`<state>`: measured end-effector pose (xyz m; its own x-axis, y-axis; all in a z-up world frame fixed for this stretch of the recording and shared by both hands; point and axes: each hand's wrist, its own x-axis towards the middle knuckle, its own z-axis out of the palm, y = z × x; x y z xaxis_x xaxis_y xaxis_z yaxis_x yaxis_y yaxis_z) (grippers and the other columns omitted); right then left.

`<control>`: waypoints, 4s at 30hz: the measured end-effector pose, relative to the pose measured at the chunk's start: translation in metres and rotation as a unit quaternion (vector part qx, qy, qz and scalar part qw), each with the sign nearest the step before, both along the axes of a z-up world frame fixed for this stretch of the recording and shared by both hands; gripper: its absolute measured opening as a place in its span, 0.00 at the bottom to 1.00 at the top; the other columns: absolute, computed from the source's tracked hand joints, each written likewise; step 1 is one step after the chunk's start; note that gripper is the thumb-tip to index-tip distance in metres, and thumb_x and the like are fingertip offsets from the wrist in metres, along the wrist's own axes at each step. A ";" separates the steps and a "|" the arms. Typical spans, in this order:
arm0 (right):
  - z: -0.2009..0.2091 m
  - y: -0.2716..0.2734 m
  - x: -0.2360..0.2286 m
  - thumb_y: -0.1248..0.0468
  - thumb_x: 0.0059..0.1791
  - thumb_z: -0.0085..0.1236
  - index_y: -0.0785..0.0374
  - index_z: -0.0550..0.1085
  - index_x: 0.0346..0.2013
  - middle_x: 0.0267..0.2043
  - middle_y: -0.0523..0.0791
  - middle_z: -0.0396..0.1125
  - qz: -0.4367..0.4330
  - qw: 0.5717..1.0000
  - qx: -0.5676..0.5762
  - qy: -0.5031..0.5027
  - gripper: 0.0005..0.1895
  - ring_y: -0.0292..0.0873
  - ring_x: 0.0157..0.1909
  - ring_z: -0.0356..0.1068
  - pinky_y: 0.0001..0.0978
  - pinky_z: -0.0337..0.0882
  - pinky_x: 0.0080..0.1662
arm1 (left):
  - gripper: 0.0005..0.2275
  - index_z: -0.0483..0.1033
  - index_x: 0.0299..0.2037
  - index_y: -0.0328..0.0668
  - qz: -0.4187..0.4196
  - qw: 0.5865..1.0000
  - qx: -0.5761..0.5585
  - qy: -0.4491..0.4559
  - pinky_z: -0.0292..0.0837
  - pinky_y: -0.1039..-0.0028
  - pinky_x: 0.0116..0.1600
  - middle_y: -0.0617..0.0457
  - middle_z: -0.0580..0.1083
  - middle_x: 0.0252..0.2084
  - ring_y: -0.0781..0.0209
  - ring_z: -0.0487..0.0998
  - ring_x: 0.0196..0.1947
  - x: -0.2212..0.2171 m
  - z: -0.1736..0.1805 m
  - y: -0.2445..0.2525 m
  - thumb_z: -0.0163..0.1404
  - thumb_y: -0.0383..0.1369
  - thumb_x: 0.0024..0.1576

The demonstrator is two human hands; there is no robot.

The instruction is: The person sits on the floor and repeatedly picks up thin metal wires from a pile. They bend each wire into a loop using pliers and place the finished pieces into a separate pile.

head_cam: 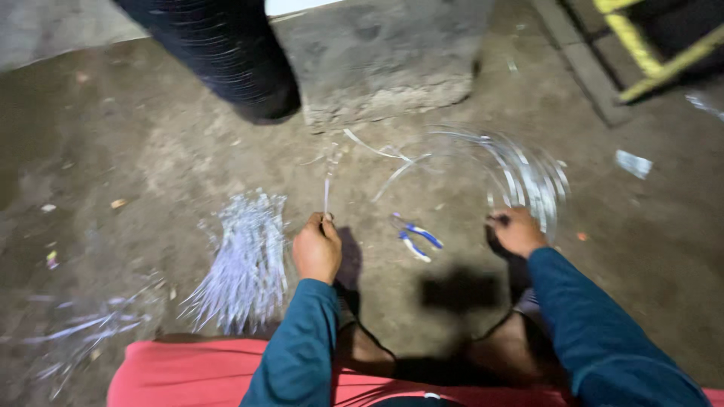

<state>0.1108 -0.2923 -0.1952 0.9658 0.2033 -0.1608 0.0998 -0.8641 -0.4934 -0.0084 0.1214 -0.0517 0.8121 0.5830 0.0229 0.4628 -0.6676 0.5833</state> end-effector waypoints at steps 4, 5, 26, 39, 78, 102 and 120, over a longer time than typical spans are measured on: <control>-0.035 -0.013 -0.012 0.53 0.47 0.57 0.60 0.78 0.52 0.60 0.52 0.68 0.101 0.984 -0.146 -0.002 0.22 0.58 0.64 0.66 0.44 0.67 0.62 | 0.12 0.81 0.44 0.47 0.106 0.984 0.090 0.114 0.74 0.47 0.42 0.35 0.79 0.34 0.32 0.80 0.36 -0.005 -0.001 0.041 0.47 0.40 0.60; -0.038 -0.013 -0.016 0.53 0.48 0.55 0.60 0.78 0.52 0.60 0.51 0.68 0.112 0.983 -0.145 -0.004 0.22 0.57 0.65 0.66 0.44 0.67 0.63 | 0.12 0.81 0.45 0.47 0.128 0.976 0.106 0.143 0.74 0.48 0.43 0.35 0.79 0.34 0.33 0.80 0.36 -0.008 -0.005 0.055 0.46 0.40 0.60; 0.101 0.130 -0.029 0.60 0.48 0.60 0.60 0.81 0.41 0.36 0.48 0.78 0.050 0.968 0.234 0.076 0.10 0.48 0.33 0.77 0.36 0.76 0.39 | 0.15 0.81 0.47 0.34 -0.080 0.887 -0.455 -0.014 0.76 0.68 0.46 0.42 0.83 0.42 0.53 0.81 0.40 0.009 -0.089 -0.033 0.54 0.40 0.64; 0.203 0.153 -0.081 0.59 0.44 0.60 0.58 0.74 0.29 0.33 0.49 0.66 0.309 0.930 0.026 -0.199 0.06 0.54 0.35 0.73 0.49 0.71 0.35 | 0.08 0.69 0.50 0.45 0.259 0.737 -0.521 -0.344 0.55 0.76 0.18 0.56 0.65 0.24 0.69 0.61 0.16 0.035 -0.033 0.041 0.38 0.32 0.67; 0.148 0.157 -0.111 0.68 0.54 0.48 0.61 0.75 0.58 0.26 0.38 0.70 0.108 0.891 0.357 0.259 0.18 0.30 0.26 0.63 0.24 0.65 0.31 | 0.13 0.74 0.53 0.31 0.109 0.743 -0.598 -0.278 0.80 0.69 0.43 0.44 0.79 0.40 0.58 0.82 0.36 0.046 -0.050 -0.050 0.46 0.33 0.66; 0.253 0.158 -0.072 0.66 0.49 0.60 0.61 0.78 0.52 0.44 0.47 0.76 0.062 0.950 0.281 -0.120 0.16 0.39 0.42 0.77 0.30 0.75 0.44 | 0.10 0.83 0.45 0.32 -0.106 0.817 -0.544 -0.161 0.60 0.80 0.26 0.63 0.71 0.26 0.77 0.65 0.23 0.008 0.024 -0.113 0.54 0.32 0.61; 0.215 0.200 -0.121 0.64 0.47 0.63 0.65 0.81 0.41 0.35 0.48 0.78 -0.015 0.946 0.322 -0.024 0.10 0.36 0.34 0.79 0.28 0.76 0.38 | 0.11 0.78 0.48 0.34 0.047 0.665 -0.703 -0.249 0.67 0.81 0.36 0.58 0.69 0.29 0.72 0.68 0.30 0.017 0.006 -0.108 0.51 0.35 0.65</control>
<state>-0.0106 -0.0926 0.0195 0.9759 0.2162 0.0302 0.1144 -0.3889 -0.9142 0.0090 0.0138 -0.0462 0.8660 0.3603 -0.3468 -0.0195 0.7173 0.6965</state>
